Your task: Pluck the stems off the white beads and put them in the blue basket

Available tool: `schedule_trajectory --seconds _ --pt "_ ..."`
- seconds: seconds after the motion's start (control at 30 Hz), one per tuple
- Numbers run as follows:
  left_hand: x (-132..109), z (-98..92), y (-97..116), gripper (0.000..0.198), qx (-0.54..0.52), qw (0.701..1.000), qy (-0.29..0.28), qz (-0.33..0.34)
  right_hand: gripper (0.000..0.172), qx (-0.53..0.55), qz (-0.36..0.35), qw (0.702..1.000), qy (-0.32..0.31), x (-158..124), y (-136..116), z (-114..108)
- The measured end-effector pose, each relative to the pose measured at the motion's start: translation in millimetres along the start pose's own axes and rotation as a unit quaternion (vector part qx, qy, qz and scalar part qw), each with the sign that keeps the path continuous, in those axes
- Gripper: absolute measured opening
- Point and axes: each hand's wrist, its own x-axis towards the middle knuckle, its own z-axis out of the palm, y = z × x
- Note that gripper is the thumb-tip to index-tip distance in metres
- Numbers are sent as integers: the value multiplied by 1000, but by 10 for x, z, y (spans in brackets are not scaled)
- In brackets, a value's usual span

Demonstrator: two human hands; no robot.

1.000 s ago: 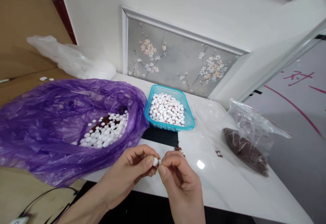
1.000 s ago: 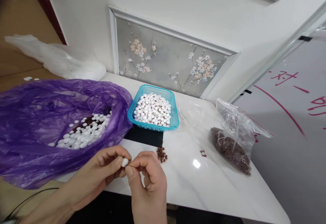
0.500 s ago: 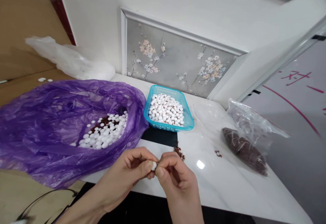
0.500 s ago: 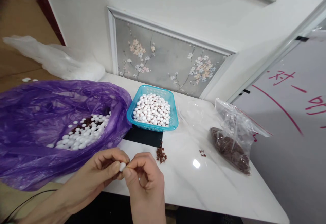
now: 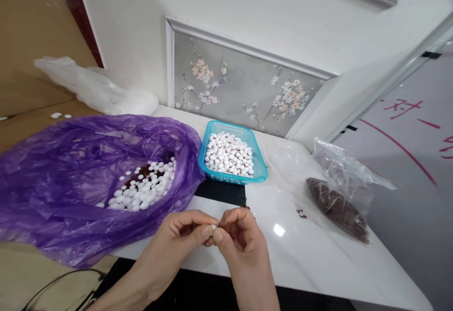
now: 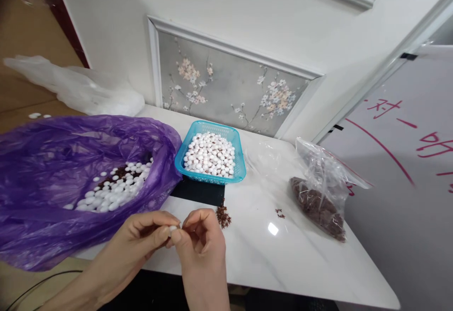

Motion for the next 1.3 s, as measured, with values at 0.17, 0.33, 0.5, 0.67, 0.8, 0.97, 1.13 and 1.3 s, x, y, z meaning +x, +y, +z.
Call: schedule_trajectory --seconds 0.17,0.33,0.5,0.67,0.8,0.97,1.13,1.3 --pt "9 35 -24 10 -141 988 -16 -58 14 -75 -36 996 28 23 8 -168" --pt "13 -9 -7 12 -137 989 -1 -63 16 -169 -66 975 125 35 -36 -452" --pt "21 -34 -53 19 -123 990 -2 -68 21 -233 -53 951 195 8 -1 -624" --pt "36 -15 -62 14 -103 993 -8 -49 22 -300 -63 930 204 -6 80 -774" --pt "45 -19 -69 11 -93 995 12 -22 23 -411 -74 884 210 36 149 -925" --pt "111 16 -105 14 -55 997 49 -17 28 -505 -69 842 177 117 209 -966" --pt "363 189 91 34 76 993 59 62 26 -594 0 790 154 188 190 -862" --pt "809 333 334 44 233 938 68 247 26 -611 -11 777 154 178 255 -883"
